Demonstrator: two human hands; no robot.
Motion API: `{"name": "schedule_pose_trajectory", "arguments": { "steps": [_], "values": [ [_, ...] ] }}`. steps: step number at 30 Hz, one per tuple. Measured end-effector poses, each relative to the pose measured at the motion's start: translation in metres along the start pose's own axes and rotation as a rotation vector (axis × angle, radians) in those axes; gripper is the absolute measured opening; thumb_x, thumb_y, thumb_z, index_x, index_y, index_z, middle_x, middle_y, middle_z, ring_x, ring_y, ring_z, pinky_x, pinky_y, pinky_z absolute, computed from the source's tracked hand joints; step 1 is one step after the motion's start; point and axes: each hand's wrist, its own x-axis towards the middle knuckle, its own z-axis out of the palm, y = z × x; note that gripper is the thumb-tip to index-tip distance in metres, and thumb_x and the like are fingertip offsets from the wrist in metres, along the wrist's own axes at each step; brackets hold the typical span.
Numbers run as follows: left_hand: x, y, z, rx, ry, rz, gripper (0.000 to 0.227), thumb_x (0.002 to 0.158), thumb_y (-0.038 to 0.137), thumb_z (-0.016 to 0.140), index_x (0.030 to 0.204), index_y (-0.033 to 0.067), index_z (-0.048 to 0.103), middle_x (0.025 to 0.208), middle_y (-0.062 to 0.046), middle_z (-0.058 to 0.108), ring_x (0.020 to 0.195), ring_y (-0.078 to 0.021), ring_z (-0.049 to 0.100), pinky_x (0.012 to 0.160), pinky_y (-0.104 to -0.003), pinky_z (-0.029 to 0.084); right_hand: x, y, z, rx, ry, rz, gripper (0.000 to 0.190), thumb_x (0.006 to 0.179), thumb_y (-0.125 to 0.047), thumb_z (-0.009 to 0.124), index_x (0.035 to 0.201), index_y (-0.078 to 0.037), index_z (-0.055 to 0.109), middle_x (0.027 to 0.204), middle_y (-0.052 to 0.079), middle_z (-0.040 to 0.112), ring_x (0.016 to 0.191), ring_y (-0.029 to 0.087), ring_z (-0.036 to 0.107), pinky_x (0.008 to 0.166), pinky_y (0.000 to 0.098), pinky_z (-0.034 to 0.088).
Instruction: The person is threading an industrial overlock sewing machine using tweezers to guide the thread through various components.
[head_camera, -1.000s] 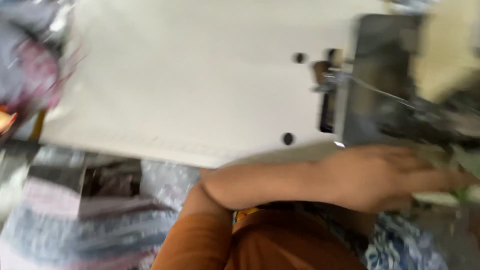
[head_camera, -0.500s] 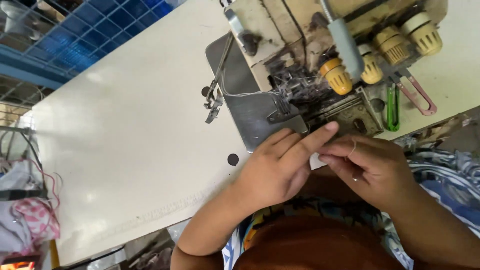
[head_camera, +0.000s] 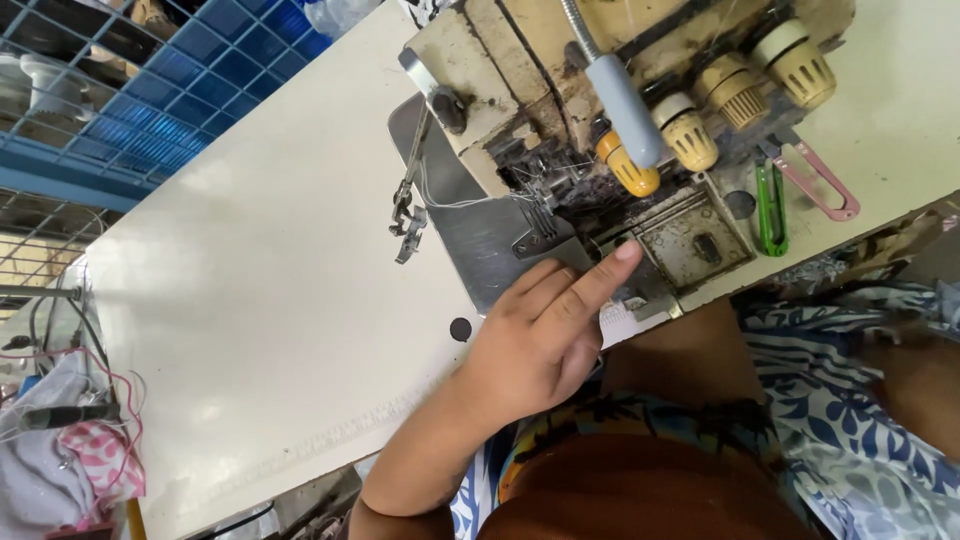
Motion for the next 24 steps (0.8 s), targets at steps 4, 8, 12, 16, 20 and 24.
{"name": "schedule_pose_trajectory", "arguments": {
  "steps": [4,8,12,16,20,24],
  "values": [
    [-0.006,0.002,0.009,0.14,-0.042,0.034,0.055,0.102,-0.005,0.049,0.153,0.0067,0.032,0.075,0.0,0.042,0.074,-0.0178,0.042,0.076,-0.033,0.048,-0.048,-0.05,-0.092,0.347,0.142,-0.327,0.033,0.067,-0.036,0.076,0.05,-0.012,0.061,0.102,-0.003,0.077,0.048,0.007,0.071,0.049,0.0255,0.058],
    [0.001,0.023,0.013,0.245,-0.135,0.066,0.042,0.11,0.007,0.05,0.15,0.0099,0.04,0.067,0.004,0.035,0.066,-0.0135,0.039,0.062,-0.03,0.045,-0.081,-0.146,-0.168,0.969,0.321,-0.782,0.049,0.06,-0.005,0.076,0.104,-0.017,0.06,0.126,0.007,0.066,0.035,-0.001,0.039,0.028,0.0124,0.039],
    [0.009,0.034,0.01,0.192,-0.104,0.183,0.033,0.114,0.008,0.044,0.146,0.0061,0.043,0.093,-0.008,0.06,0.083,-0.0246,0.055,0.078,-0.038,0.051,-0.046,-0.197,-0.171,1.26,0.005,-1.183,0.071,0.079,-0.023,0.074,0.14,-0.009,0.041,0.143,0.015,0.053,0.078,0.01,0.054,0.062,0.0214,0.046],
    [0.003,0.031,0.002,0.198,-0.016,0.213,0.027,0.111,0.008,0.045,0.137,0.0038,0.052,0.074,-0.001,0.049,0.069,-0.0196,0.042,0.065,-0.035,0.035,-0.03,-0.218,-0.181,1.366,-0.074,-1.3,0.029,0.092,-0.029,0.064,0.109,-0.005,0.063,0.085,0.004,0.06,0.058,0.008,0.048,0.055,0.023,0.041],
    [0.003,0.024,0.002,0.246,0.121,0.18,0.024,0.104,0.011,0.062,0.127,0.0028,0.058,0.078,-0.003,0.064,0.066,-0.0152,0.047,0.058,-0.03,0.038,-0.031,-0.219,-0.181,1.304,0.089,-1.229,0.007,0.086,-0.012,0.065,0.083,-0.006,0.062,0.073,0.005,0.063,0.063,0.015,0.059,0.059,0.0263,0.047],
    [0.008,0.018,0.002,0.321,0.16,0.129,0.034,0.1,0.004,0.07,0.129,0.0023,0.052,0.085,-0.005,0.065,0.069,-0.019,0.049,0.061,-0.03,0.041,-0.03,-0.213,-0.171,1.372,0.077,-1.067,0.005,0.082,-0.005,0.069,0.086,-0.004,0.067,0.077,0.007,0.068,0.069,0.015,0.064,0.066,0.0253,0.051]
  ]
}}
